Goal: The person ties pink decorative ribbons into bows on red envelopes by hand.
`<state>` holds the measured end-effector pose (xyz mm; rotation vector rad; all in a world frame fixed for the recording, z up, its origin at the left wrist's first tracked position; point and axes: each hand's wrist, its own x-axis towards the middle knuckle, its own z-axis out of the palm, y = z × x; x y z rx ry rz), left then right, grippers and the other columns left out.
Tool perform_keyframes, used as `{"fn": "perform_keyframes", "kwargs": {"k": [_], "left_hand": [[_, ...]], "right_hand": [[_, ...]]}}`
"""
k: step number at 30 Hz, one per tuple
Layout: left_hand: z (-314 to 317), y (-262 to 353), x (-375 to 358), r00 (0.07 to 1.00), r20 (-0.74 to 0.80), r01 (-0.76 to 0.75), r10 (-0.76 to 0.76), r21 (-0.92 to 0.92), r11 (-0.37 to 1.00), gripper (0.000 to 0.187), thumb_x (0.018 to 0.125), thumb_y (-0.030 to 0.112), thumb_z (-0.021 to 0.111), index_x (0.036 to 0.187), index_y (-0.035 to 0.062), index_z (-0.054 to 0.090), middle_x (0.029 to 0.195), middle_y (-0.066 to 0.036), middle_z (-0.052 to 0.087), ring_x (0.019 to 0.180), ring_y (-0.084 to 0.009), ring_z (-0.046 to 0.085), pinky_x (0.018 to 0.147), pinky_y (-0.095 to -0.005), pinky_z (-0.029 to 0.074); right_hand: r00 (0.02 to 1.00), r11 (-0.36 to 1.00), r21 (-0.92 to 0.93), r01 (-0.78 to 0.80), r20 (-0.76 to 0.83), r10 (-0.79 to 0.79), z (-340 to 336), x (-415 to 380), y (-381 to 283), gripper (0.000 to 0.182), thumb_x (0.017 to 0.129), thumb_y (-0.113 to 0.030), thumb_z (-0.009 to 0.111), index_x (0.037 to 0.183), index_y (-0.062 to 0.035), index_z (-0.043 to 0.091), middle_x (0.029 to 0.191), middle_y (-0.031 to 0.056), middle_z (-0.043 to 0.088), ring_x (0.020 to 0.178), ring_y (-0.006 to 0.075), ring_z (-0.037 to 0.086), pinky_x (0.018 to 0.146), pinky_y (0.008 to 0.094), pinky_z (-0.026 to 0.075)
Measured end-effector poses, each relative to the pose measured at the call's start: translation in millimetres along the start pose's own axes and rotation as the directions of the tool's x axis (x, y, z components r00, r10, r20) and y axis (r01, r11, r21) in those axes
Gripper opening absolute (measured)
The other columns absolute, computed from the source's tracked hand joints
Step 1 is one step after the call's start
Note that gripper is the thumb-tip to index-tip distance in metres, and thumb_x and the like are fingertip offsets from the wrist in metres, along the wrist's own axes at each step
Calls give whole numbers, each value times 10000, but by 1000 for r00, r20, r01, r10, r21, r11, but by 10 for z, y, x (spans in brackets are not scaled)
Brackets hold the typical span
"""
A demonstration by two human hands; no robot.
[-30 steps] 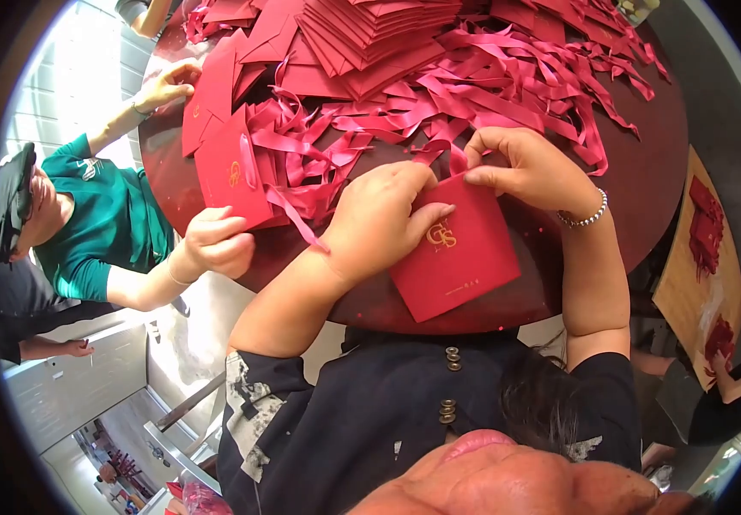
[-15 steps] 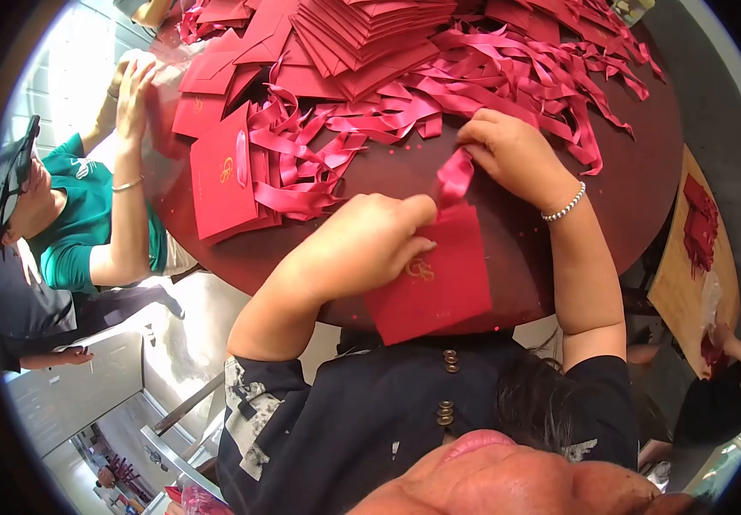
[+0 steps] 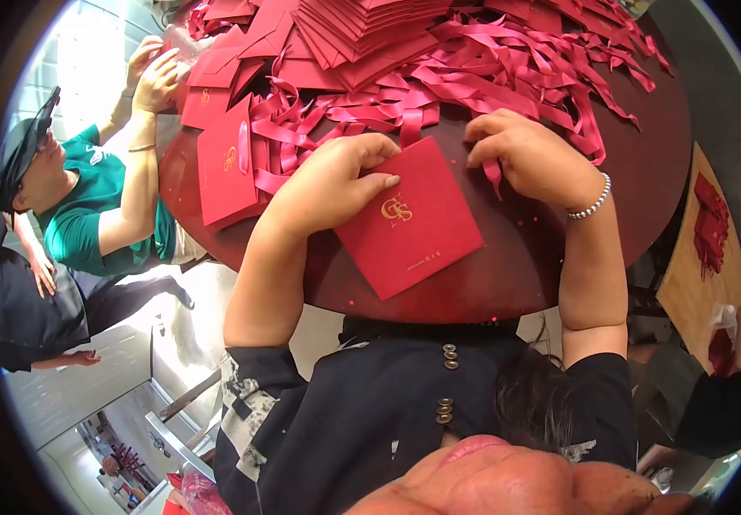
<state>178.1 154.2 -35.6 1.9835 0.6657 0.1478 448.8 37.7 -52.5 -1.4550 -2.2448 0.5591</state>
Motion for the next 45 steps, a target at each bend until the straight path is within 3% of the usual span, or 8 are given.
{"fn": "perform_keyframes", "kwargs": {"k": [3, 10, 13, 17, 22, 26, 36, 45], "left_hand": [[-5, 54, 46, 995, 58, 82, -75, -127, 989, 242, 902, -42, 663, 1140, -64, 621, 1062, -90, 723, 1015, -114, 662, 881, -269, 528], [22, 121, 187, 997, 17, 71, -71, 8, 997, 258, 915, -37, 650, 1169, -57, 611, 1093, -96, 715, 1044, -127, 664, 900, -275, 530], [55, -33, 250, 995, 51, 94, -85, -197, 976, 281, 939, -35, 620, 1217, -65, 593, 1098, -92, 715, 1031, -121, 671, 907, -262, 534], [94, -87, 227, 987, 125, 145, -100, -425, 894, 290, 959, -19, 602, 1243, -74, 585, 1108, -90, 716, 1001, -108, 674, 903, -249, 536], [55, -181, 235, 985, 151, 145, -89, -412, 899, 281, 960, -14, 607, 1234, -74, 591, 1089, -87, 722, 981, -98, 670, 883, -241, 538], [33, -198, 245, 989, 120, 123, -90, -305, 944, 257, 955, 1, 627, 1202, -67, 612, 1048, -83, 732, 954, -92, 670, 851, -239, 536], [38, -231, 264, 999, 6, -39, 40, -81, 996, 216, 922, 38, 677, 1114, -55, 645, 974, -126, 760, 905, -115, 694, 810, -278, 537], [104, -222, 260, 998, -28, -62, 60, -57, 996, 229, 911, 24, 681, 1121, -60, 642, 972, -144, 759, 919, -147, 716, 811, -276, 542]], "right_hand": [[983, 971, -152, -183, 0, 185, 5, -79, -49, 221, 720, 128, 596, 851, -18, 698, 1030, 103, 620, 1046, 310, 584, 892, 394, 498], [991, 994, -52, -100, 88, 104, 70, 23, 23, 95, 761, 48, 697, 837, -2, 670, 938, 96, 630, 931, 284, 615, 839, 375, 516], [985, 957, 286, -43, -145, 88, 48, 44, 36, 45, 849, 31, 681, 866, 20, 641, 938, 89, 693, 821, 176, 669, 733, 307, 528], [893, 661, 705, -258, -86, 442, -81, 2, -112, 79, 934, 9, 641, 999, 9, 687, 889, 19, 702, 714, 52, 614, 606, 218, 471], [912, 811, 553, -192, -205, 355, 42, 109, -261, 202, 936, -22, 687, 1130, -17, 744, 868, -5, 699, 668, 28, 555, 583, 191, 434], [954, 968, 249, -22, -285, 95, 278, 258, -282, 168, 899, -34, 729, 1064, -3, 740, 861, 74, 700, 771, 171, 651, 709, 268, 519], [920, 960, 262, -101, -342, 190, 402, 378, -351, 124, 859, 2, 751, 981, 4, 729, 888, 91, 718, 777, 196, 692, 699, 296, 548], [914, 1000, 1, -7, -406, 7, 424, 379, -397, 118, 856, 17, 719, 972, -1, 702, 917, 124, 699, 804, 287, 692, 709, 345, 556]]}}
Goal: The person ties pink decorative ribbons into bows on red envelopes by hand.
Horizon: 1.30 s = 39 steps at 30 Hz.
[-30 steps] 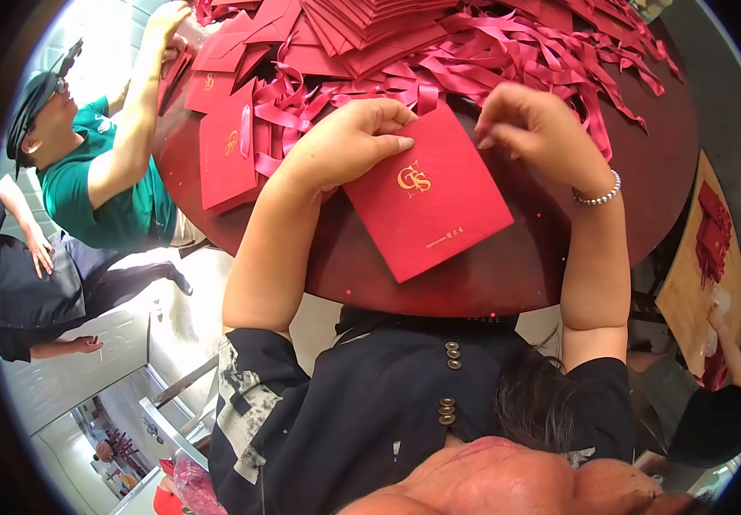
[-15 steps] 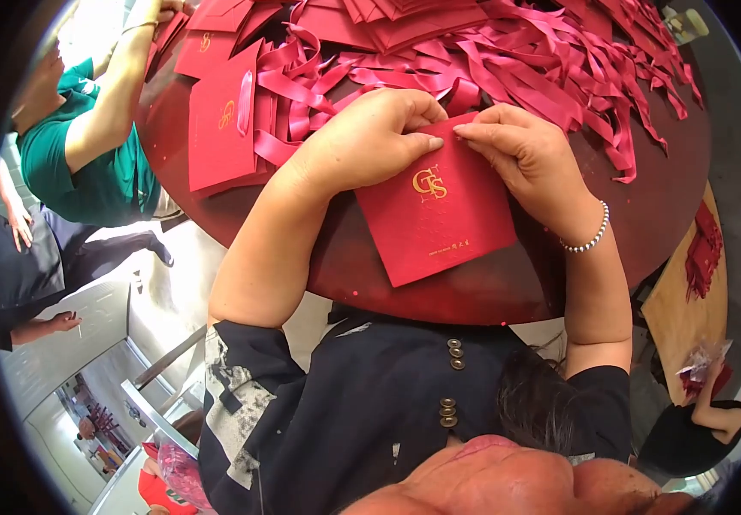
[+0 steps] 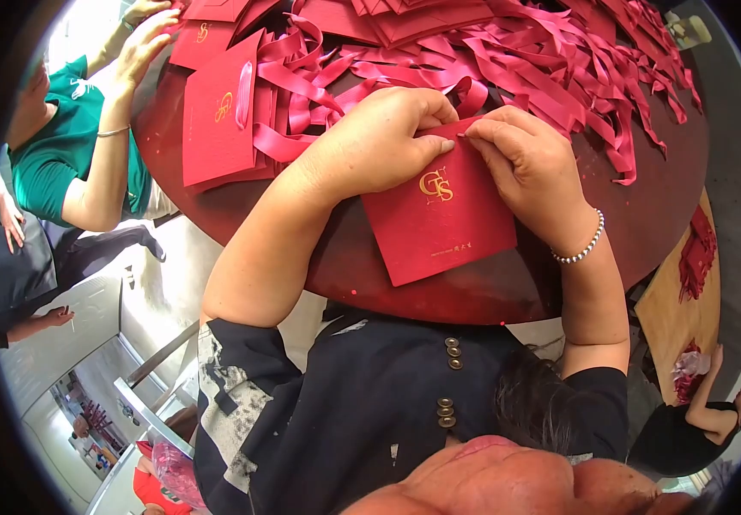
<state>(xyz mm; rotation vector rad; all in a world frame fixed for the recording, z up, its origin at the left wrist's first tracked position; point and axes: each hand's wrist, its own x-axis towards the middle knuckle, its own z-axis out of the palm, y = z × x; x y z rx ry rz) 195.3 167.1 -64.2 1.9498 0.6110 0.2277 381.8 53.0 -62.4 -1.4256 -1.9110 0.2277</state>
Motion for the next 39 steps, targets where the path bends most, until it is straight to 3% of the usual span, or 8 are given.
{"fn": "perform_keyframes", "kwargs": {"k": [13, 16, 21, 23, 26, 30, 36, 39], "left_hand": [[132, 191, -67, 990, -111, -75, 83, 75, 994, 200, 847, -31, 624, 1039, -69, 667, 939, -176, 747, 900, -196, 735, 791, -309, 553], [150, 150, -47, 989, -108, -90, 99, 88, 992, 203, 853, -36, 633, 1050, -66, 668, 945, -153, 753, 912, -188, 733, 801, -301, 553], [113, 97, -22, 994, -91, -59, 57, -15, 998, 211, 859, -42, 654, 1068, -60, 669, 960, -114, 757, 930, -170, 728, 821, -282, 551], [108, 150, -45, 998, -58, -2, 0, -36, 999, 215, 860, -43, 662, 1074, -59, 669, 964, -105, 757, 936, -165, 725, 827, -277, 550], [136, 209, -80, 992, -80, -97, 93, -52, 994, 218, 852, -40, 671, 1070, -56, 673, 963, -115, 759, 931, -161, 725, 824, -276, 551], [151, 273, -122, 954, -188, -237, 235, 14, 971, 208, 812, 15, 694, 1016, -24, 709, 892, -207, 732, 832, -340, 734, 726, -369, 572], [93, 339, -179, 934, -101, -325, 344, 167, 931, 259, 811, -55, 710, 1069, -27, 703, 953, -182, 739, 841, -280, 742, 749, -319, 568], [105, 351, -179, 919, -109, -354, 379, 193, 915, 251, 802, -52, 718, 1051, -28, 697, 950, -178, 736, 828, -280, 742, 738, -328, 571]], "right_hand": [[983, 872, -468, 143, 168, -71, 47, -42, -311, 239, 784, -47, 622, 1008, 34, 641, 982, 124, 628, 889, 273, 638, 742, 355, 549], [988, 878, -463, 123, 140, -65, 87, -55, -246, 232, 784, -32, 622, 1008, 22, 644, 953, 122, 636, 853, 274, 648, 736, 368, 553], [997, 998, 12, 53, 60, -54, -64, -16, -53, 162, 814, 26, 687, 972, -5, 707, 956, 115, 703, 845, 288, 697, 750, 358, 571], [993, 997, 6, 82, 83, -82, -133, -21, -64, 156, 813, 27, 722, 963, -14, 730, 965, 111, 716, 875, 290, 705, 767, 351, 569], [996, 997, -32, 69, 56, -67, -199, -18, -83, 145, 789, 19, 740, 926, -23, 719, 920, 106, 711, 860, 283, 699, 754, 361, 563], [998, 996, -67, 56, 20, -55, -296, 57, -32, 178, 751, -53, 801, 886, -45, 685, 933, 67, 681, 898, 255, 642, 794, 371, 523], [994, 996, 87, -34, 109, 24, -391, 73, -20, 247, 749, -132, 828, 895, -77, 637, 921, 38, 635, 891, 249, 581, 847, 366, 443], [987, 995, -27, 100, 132, -95, -370, 61, 3, 262, 761, -170, 815, 911, -86, 618, 900, 46, 601, 887, 264, 571, 841, 374, 431]]}}
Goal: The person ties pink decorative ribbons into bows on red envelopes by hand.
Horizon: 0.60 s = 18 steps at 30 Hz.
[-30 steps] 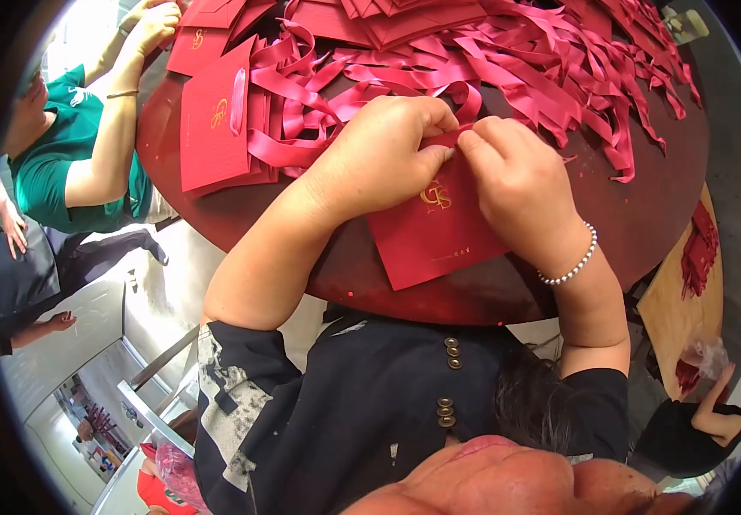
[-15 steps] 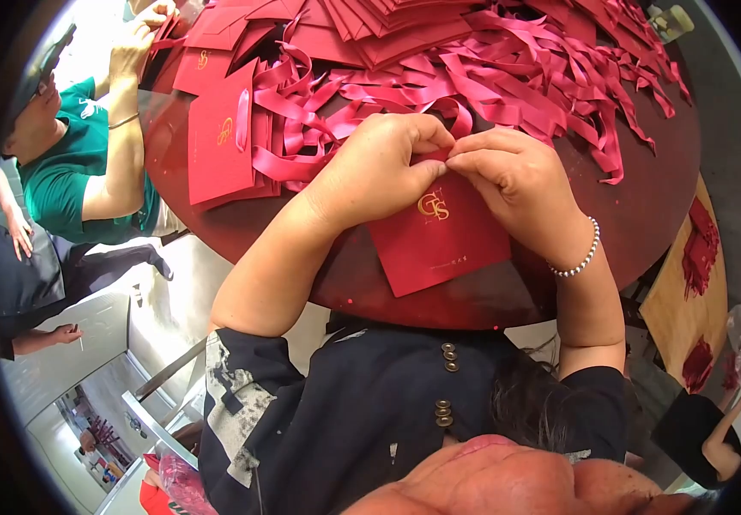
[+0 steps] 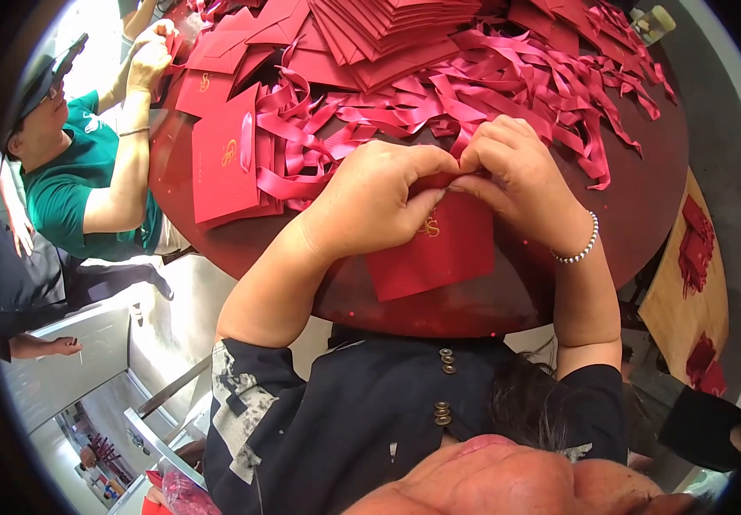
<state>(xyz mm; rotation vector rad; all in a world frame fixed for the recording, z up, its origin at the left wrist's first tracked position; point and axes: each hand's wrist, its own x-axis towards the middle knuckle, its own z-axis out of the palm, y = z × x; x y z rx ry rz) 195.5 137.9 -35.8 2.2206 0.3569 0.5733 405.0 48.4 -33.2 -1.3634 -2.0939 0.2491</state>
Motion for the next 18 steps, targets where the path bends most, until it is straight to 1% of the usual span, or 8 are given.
{"fn": "perform_keyframes", "kwargs": {"k": [2, 3, 5, 6, 8, 11, 13, 18], "left_hand": [[-11, 40, 7, 1000, -2, -6, 6, 43, 999, 245, 798, -50, 722, 1040, -29, 695, 948, -177, 733, 821, -282, 742, 733, -331, 573], [-27, 81, 10, 991, 40, 131, -128, -85, 988, 225, 797, 2, 730, 1019, -4, 691, 894, -159, 727, 802, -303, 728, 697, -364, 566], [-25, 82, 3, 962, 99, 269, -254, -203, 941, 209, 797, 53, 739, 997, 20, 688, 840, -142, 721, 784, -324, 715, 660, -396, 558], [-6, 41, -14, 995, 40, 94, -92, -74, 993, 195, 792, 13, 740, 982, 12, 695, 825, -138, 712, 747, -314, 708, 642, -377, 558], [16, 34, -29, 997, 13, -81, 80, 57, 995, 186, 787, -27, 741, 967, 5, 701, 811, -135, 703, 711, -303, 702, 623, -358, 557], [40, 179, -49, 939, 61, -339, 339, 344, 876, 121, 771, 46, 729, 885, 56, 688, 750, -77, 680, 637, -253, 662, 544, -362, 517], [81, 278, -91, 924, 90, -371, 371, 439, 818, 181, 755, 58, 723, 932, 51, 683, 781, -56, 685, 659, -220, 666, 556, -348, 522], [97, 464, -80, 909, 167, -412, 382, 505, 759, 186, 786, 75, 722, 963, 42, 675, 793, -49, 683, 677, -193, 666, 564, -333, 517]], "right_hand": [[999, 996, -83, 38, -22, -40, 22, 6, -27, 234, 784, -181, 800, 909, -98, 620, 867, 57, 588, 878, 276, 569, 853, 373, 426], [999, 996, -85, 40, -23, -42, 23, 7, -18, 234, 784, -181, 800, 909, -98, 620, 867, 57, 588, 878, 276, 569, 853, 373, 426], [999, 994, 106, 35, -22, -33, 25, 4, 6, 148, 828, -109, 781, 860, -57, 646, 850, 52, 575, 810, 233, 552, 782, 351, 435], [999, 994, 106, 33, -23, -31, 10, -8, 19, 148, 828, -109, 781, 860, -57, 646, 850, 52, 575, 810, 233, 552, 782, 351, 435], [981, 805, 562, -191, 86, 172, -48, -49, 44, 101, 901, -75, 715, 831, -9, 686, 838, 46, 550, 801, 162, 541, 725, 311, 441], [966, 828, 502, -249, 187, 177, -124, -51, 15, 214, 940, -125, 683, 794, 31, 692, 815, 54, 541, 779, 143, 527, 696, 298, 446], [910, 764, 520, -383, 353, 216, -156, -51, -27, 227, 927, -165, 702, 815, 32, 710, 748, 67, 551, 740, 173, 532, 698, 320, 452], [912, 717, 621, -317, 407, 51, -206, -5, 79, 151, 886, -75, 727, 987, 32, 759, 728, 20, 507, 739, 131, 481, 673, 286, 421]]}}
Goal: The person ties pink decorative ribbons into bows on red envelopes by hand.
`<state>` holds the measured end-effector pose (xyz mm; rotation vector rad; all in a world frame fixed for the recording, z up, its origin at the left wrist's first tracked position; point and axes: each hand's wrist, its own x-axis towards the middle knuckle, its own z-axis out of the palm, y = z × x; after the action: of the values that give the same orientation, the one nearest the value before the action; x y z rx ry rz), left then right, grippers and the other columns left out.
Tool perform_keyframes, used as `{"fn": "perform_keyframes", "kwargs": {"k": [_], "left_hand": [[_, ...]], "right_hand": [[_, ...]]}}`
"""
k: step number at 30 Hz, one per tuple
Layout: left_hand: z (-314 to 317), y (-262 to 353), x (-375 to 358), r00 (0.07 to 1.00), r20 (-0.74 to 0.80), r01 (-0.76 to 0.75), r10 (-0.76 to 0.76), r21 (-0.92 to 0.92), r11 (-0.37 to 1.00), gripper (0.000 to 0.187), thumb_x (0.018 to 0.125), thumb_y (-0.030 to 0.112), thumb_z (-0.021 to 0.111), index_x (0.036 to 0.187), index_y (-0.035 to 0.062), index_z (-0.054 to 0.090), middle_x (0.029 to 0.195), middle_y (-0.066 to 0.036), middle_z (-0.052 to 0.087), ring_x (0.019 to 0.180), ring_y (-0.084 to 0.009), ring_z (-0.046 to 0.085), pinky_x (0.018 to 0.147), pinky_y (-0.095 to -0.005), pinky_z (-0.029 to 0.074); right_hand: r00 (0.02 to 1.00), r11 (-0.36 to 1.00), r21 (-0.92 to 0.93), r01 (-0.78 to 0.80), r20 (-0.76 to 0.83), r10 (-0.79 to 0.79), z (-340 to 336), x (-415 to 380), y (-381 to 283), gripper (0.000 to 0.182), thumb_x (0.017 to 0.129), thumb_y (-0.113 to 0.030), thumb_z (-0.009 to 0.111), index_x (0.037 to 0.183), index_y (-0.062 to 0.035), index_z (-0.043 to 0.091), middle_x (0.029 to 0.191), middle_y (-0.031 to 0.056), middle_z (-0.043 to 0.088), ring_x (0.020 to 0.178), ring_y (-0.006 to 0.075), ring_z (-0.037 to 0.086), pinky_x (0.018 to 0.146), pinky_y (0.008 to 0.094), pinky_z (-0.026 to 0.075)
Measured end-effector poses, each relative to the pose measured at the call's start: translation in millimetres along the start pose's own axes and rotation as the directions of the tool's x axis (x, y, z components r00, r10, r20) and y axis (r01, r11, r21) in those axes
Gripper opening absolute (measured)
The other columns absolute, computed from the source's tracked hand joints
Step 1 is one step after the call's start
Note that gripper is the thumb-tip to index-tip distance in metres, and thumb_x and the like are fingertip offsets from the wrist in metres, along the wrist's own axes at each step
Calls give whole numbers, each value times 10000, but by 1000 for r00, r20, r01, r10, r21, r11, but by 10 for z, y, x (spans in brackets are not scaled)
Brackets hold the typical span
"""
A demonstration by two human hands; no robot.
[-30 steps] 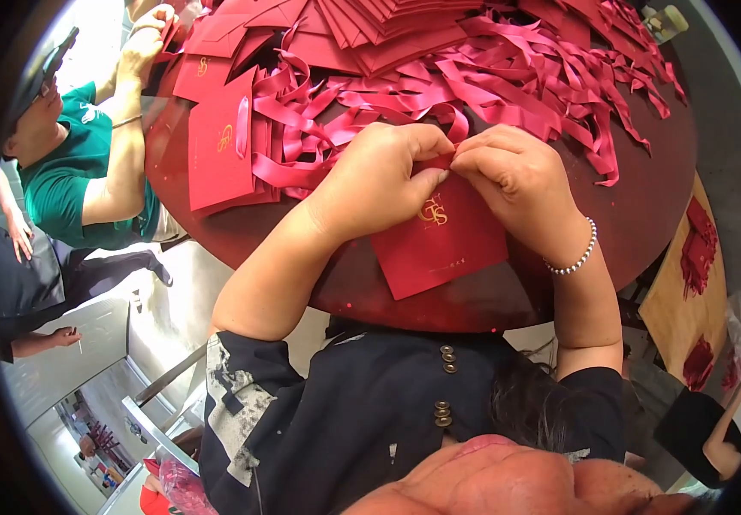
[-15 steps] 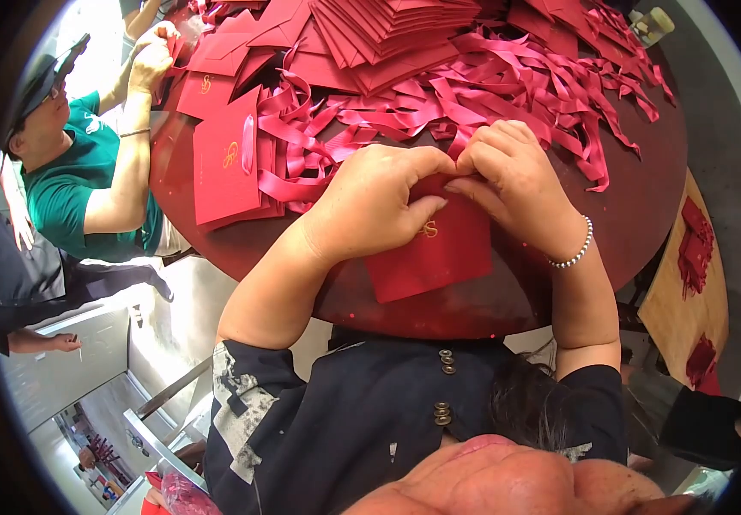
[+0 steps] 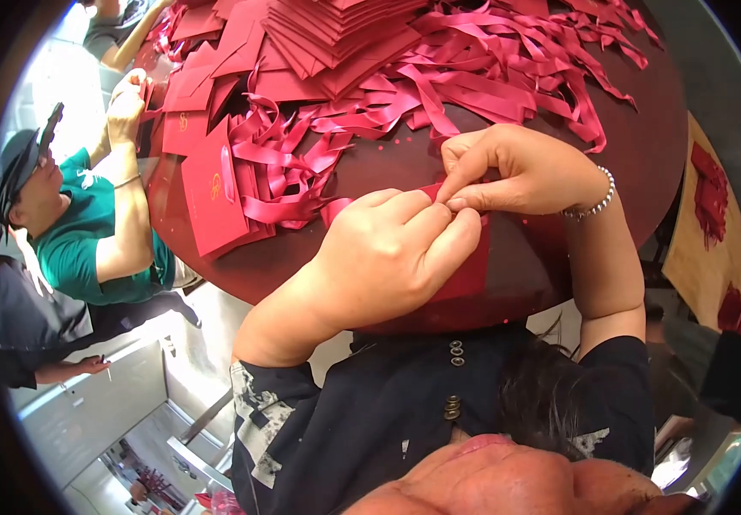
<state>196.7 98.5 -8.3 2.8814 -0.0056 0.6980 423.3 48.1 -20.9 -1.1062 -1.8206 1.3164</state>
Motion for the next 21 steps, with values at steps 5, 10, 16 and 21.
{"fn": "perform_keyframes", "kwargs": {"k": [5, 10, 16, 21], "left_hand": [[-1, 5, -5, 989, 17, 149, -148, -52, 987, 216, 815, 146, 796, 945, 42, 658, 753, -68, 666, 648, -247, 661, 568, -345, 514], [46, -100, -93, 934, 58, 356, -352, -101, 929, 227, 799, 203, 800, 925, 81, 655, 666, -54, 599, 620, -261, 642, 552, -391, 502], [74, -230, -111, 944, 168, 327, -284, -354, 876, 178, 773, 115, 831, 877, 27, 716, 756, -130, 674, 688, -315, 671, 611, -395, 523], [83, -245, -97, 935, 235, 337, -265, -357, 871, 193, 802, 122, 809, 922, 15, 702, 804, -150, 688, 728, -344, 675, 645, -402, 532]], "right_hand": [[991, 975, 188, -118, 86, 103, -11, 8, 49, 97, 867, -49, 723, 914, 35, 731, 790, 29, 565, 780, 136, 535, 705, 284, 450], [994, 996, -17, -83, -78, 82, 151, 29, 71, 66, 864, -38, 709, 867, 13, 667, 818, 51, 604, 800, 153, 563, 740, 321, 477], [866, 989, 103, -107, -479, 143, 216, 128, 264, 77, 899, -43, 670, 936, 23, 687, 881, 57, 660, 816, 138, 620, 764, 290, 503], [638, 979, -163, -123, -769, -48, 97, 152, 348, 129, 949, -123, 699, 911, -1, 686, 851, 14, 629, 784, 68, 561, 688, 257, 466]]}}
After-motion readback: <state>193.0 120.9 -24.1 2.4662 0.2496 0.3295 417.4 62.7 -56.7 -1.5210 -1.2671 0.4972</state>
